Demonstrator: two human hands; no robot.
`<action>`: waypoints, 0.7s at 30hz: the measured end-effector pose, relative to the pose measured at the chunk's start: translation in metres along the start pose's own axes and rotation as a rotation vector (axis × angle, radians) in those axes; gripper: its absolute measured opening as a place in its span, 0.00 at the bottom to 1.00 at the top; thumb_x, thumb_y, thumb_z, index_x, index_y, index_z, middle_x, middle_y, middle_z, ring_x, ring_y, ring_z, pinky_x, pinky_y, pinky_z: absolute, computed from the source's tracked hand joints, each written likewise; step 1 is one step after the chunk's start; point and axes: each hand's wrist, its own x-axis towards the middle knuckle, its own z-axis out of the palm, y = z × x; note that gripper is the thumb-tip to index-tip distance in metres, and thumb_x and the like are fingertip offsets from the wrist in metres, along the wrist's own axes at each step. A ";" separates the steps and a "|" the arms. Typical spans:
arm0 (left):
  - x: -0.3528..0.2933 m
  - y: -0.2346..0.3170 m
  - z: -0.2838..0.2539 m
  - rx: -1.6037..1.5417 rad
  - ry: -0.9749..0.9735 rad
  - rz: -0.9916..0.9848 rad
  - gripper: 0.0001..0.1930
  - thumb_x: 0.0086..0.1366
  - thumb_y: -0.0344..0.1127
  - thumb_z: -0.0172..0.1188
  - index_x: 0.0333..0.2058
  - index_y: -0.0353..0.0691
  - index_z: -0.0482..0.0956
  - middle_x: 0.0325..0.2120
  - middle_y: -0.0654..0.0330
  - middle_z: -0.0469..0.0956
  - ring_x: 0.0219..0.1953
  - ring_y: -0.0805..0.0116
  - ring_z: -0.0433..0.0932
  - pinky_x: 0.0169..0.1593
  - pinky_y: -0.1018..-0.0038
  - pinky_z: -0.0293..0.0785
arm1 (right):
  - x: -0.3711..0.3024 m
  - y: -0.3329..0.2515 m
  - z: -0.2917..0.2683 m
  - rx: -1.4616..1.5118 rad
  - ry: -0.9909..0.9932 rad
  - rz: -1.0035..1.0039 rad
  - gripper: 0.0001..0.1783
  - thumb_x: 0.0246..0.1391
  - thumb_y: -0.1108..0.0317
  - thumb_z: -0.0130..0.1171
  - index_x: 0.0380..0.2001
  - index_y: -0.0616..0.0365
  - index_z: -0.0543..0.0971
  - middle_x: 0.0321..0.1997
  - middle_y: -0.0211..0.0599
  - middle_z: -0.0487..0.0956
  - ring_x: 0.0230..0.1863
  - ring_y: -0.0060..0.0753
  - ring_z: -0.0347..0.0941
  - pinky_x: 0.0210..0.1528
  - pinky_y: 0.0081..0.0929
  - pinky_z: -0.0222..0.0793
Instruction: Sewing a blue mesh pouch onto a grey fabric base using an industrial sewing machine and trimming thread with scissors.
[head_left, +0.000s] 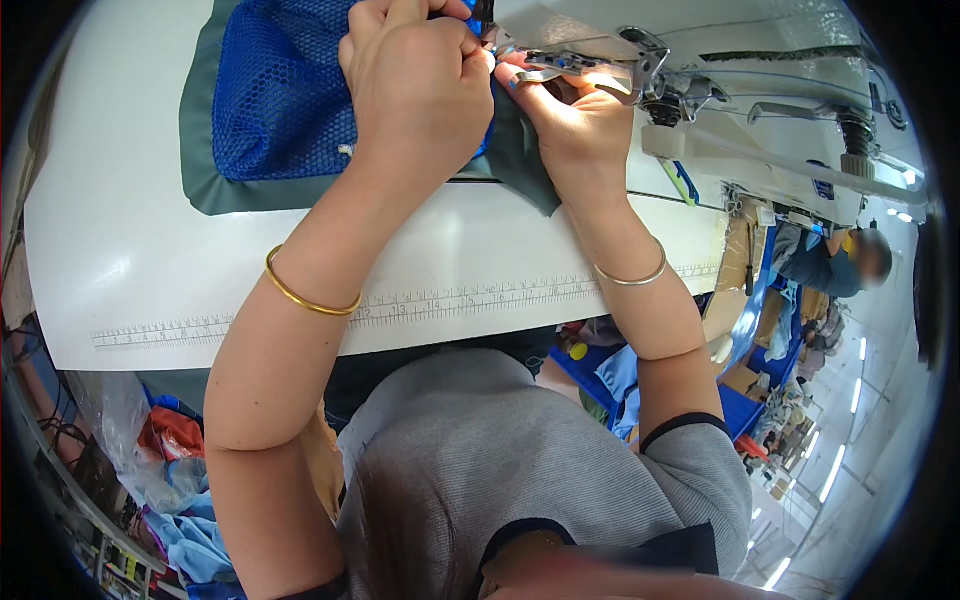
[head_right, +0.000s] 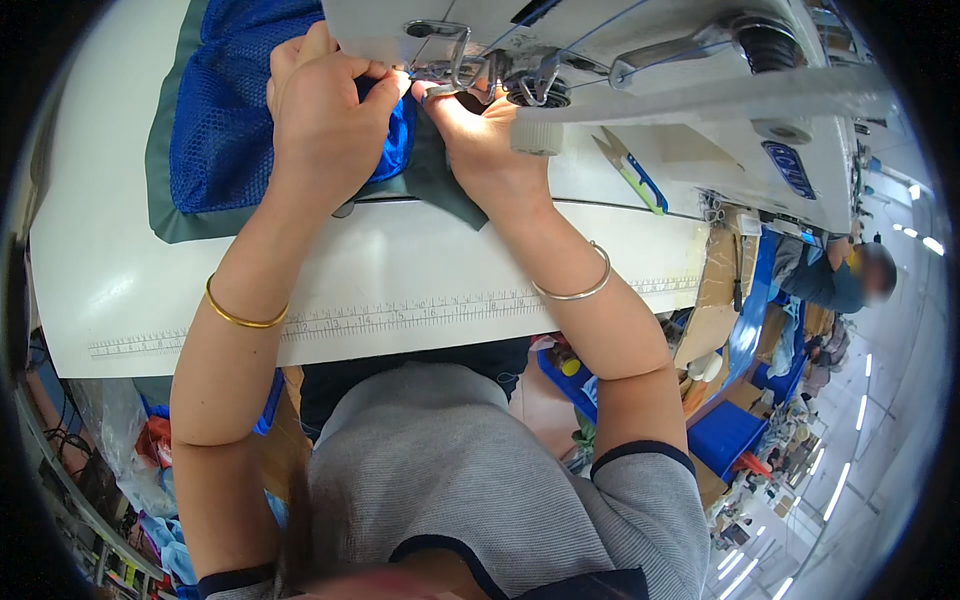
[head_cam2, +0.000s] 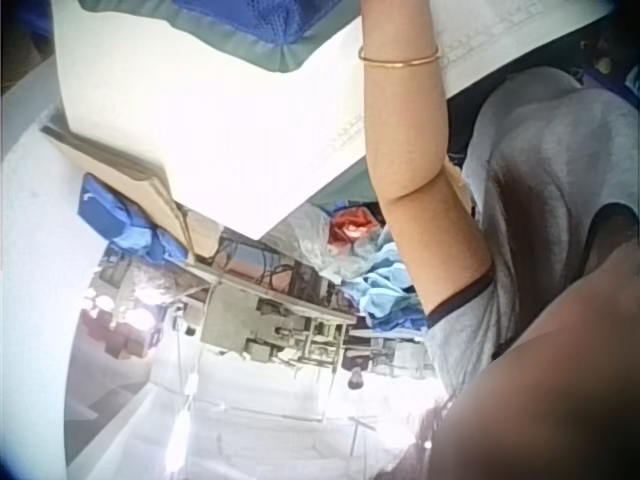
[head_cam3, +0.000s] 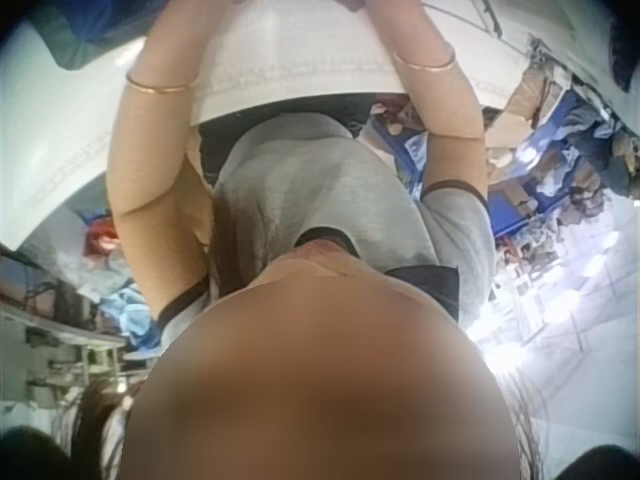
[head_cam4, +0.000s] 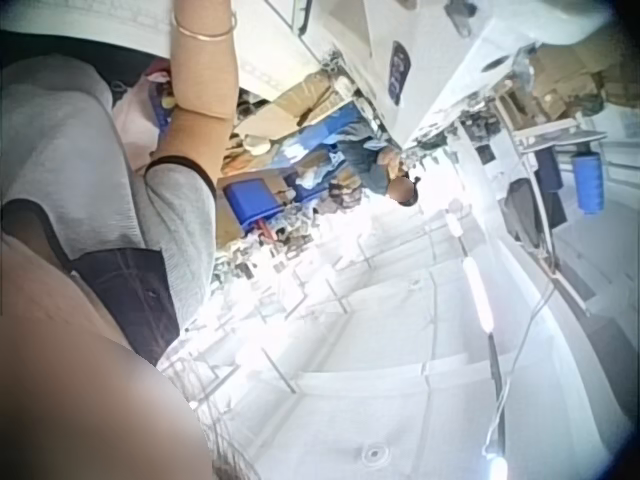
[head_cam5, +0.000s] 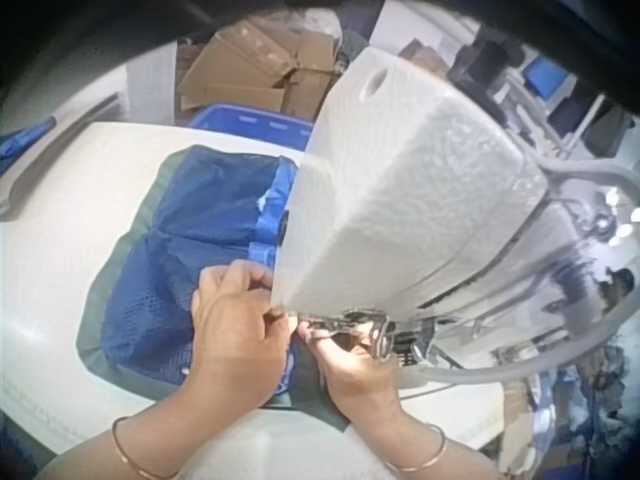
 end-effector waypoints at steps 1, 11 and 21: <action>0.000 0.001 0.000 0.000 0.002 -0.004 0.08 0.58 0.35 0.68 0.31 0.36 0.87 0.42 0.61 0.78 0.51 0.52 0.70 0.55 0.60 0.67 | 0.000 0.003 -0.001 -0.042 0.003 -0.021 0.09 0.54 0.71 0.70 0.38 0.63 0.88 0.32 0.23 0.84 0.32 0.10 0.73 0.36 0.11 0.68; -0.005 0.002 0.002 -0.119 0.122 0.037 0.05 0.58 0.32 0.67 0.30 0.37 0.86 0.44 0.62 0.80 0.50 0.54 0.70 0.55 0.62 0.67 | 0.000 0.003 -0.004 -0.043 -0.032 0.047 0.08 0.56 0.78 0.65 0.40 0.67 0.87 0.36 0.31 0.86 0.36 0.16 0.78 0.43 0.14 0.73; -0.003 0.014 -0.009 -0.277 0.171 -0.032 0.03 0.54 0.24 0.61 0.23 0.32 0.78 0.38 0.53 0.75 0.46 0.49 0.70 0.50 0.58 0.67 | 0.000 0.005 0.001 0.083 0.020 0.097 0.08 0.55 0.78 0.67 0.39 0.65 0.87 0.36 0.30 0.85 0.37 0.17 0.77 0.44 0.15 0.71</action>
